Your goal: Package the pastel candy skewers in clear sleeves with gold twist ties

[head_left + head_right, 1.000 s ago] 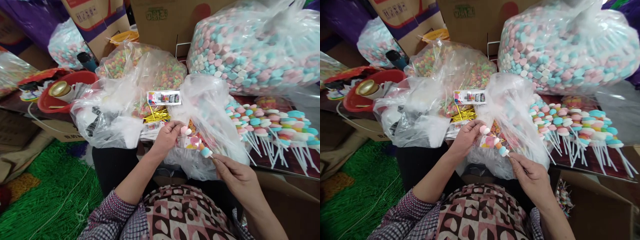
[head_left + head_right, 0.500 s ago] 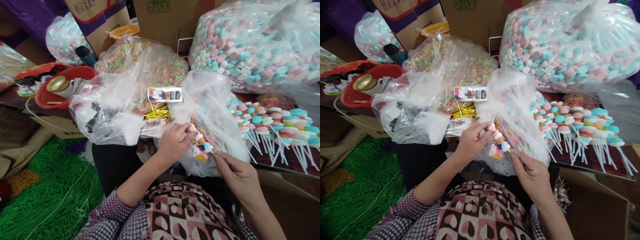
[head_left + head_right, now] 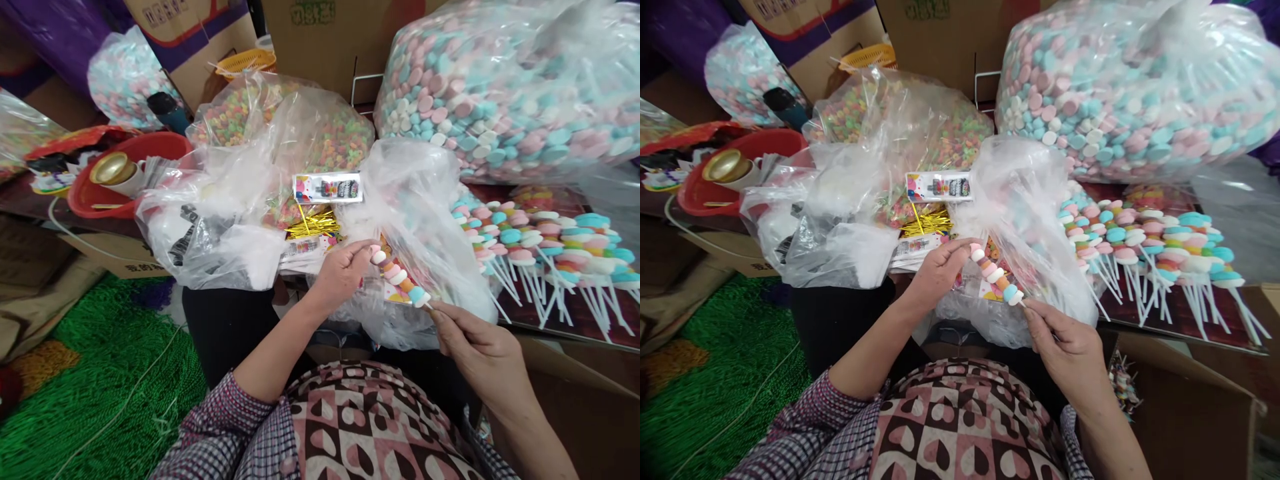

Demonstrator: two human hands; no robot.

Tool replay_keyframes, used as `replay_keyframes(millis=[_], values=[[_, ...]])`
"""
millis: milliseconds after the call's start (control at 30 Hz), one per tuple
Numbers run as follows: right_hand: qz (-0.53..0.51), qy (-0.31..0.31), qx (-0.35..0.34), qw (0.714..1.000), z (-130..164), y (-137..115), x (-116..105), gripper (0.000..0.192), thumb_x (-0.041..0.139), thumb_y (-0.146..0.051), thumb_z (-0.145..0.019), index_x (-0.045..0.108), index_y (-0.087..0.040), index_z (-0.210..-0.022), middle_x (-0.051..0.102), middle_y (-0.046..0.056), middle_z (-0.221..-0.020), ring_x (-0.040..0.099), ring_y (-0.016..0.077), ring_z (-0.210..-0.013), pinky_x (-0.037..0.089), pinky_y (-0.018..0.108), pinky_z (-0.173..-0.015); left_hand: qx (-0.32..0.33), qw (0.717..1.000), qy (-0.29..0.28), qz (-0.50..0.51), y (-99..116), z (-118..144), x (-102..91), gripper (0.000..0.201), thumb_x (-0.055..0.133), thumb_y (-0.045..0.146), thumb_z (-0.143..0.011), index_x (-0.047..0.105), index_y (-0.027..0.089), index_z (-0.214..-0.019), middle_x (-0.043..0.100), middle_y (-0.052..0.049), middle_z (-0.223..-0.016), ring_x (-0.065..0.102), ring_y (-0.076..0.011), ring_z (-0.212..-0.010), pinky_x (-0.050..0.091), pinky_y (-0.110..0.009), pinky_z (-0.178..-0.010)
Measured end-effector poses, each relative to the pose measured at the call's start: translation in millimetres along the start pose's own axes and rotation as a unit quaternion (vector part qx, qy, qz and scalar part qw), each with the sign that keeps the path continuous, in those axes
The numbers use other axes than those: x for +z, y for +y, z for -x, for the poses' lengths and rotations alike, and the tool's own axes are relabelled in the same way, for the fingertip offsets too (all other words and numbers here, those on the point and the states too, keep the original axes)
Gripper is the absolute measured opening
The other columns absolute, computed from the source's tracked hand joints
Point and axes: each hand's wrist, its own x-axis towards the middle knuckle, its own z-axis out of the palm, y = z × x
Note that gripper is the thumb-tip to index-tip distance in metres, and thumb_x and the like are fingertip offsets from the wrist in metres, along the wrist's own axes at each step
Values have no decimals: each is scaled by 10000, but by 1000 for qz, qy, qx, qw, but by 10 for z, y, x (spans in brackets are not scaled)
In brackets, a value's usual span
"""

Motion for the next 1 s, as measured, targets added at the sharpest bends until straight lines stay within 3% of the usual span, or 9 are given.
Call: replay_keyframes(millis=[100, 233, 400, 533, 767, 1000], values=[[11, -1, 13, 1000, 15, -35, -10, 207, 677, -318, -813, 794, -192, -928, 540, -56, -440, 475, 97, -370, 382, 213, -375, 17, 999, -20, -37, 20, 26, 7, 296, 503, 304, -920, 758, 176, -997, 743, -25, -852, 660, -177, -883, 520, -266, -760], [11, -6, 52, 999, 51, -87, -11, 247, 666, -375, -825, 788, -186, -927, 513, -60, -422, 454, 96, -361, 362, 213, -368, 78, 992, -45, -86, 12, 38, 12, 333, 470, 323, -954, 729, 168, -1093, 764, -43, -993, 672, -174, -941, 522, -272, -830], [12, 0, 83, 997, 91, -189, 48, 288, 629, -418, -857, 767, -180, -943, 509, -59, -433, 465, 101, -389, 388, 218, -410, 138, 981, 12, -139, -97, 53, 70, 371, 542, 416, -941, 687, 152, -1159, 756, -52, -951, 668, -155, -831, 516, -263, -756], [6, 5, 82, 997, 96, -263, 111, 273, 621, -409, -861, 749, -176, -923, 492, -66, -425, 457, 98, -386, 389, 218, -419, 167, 976, 53, -126, -167, 68, 113, 356, 514, 404, -967, 691, 152, -1146, 764, -63, -973, 685, -154, -863, 525, -257, -776], [-4, -7, 53, 999, 90, -306, 159, 252, 600, -371, -879, 730, -169, -954, 517, -65, -438, 467, 103, -386, 387, 225, -414, 245, 944, 94, -200, -228, 76, 140, 342, 485, 359, -988, 685, 152, -1174, 774, -90, -1053, 725, -162, -938, 554, -258, -833], [-4, -26, 42, 999, 12, -315, 250, 241, 550, -350, -896, 712, -174, -928, 494, -67, -436, 458, 111, -389, 383, 237, -416, 246, 948, 98, -175, -279, 60, 143, 370, 479, 391, -991, 690, 164, -1192, 774, -89, -1066, 725, -156, -942, 560, -258, -843]])
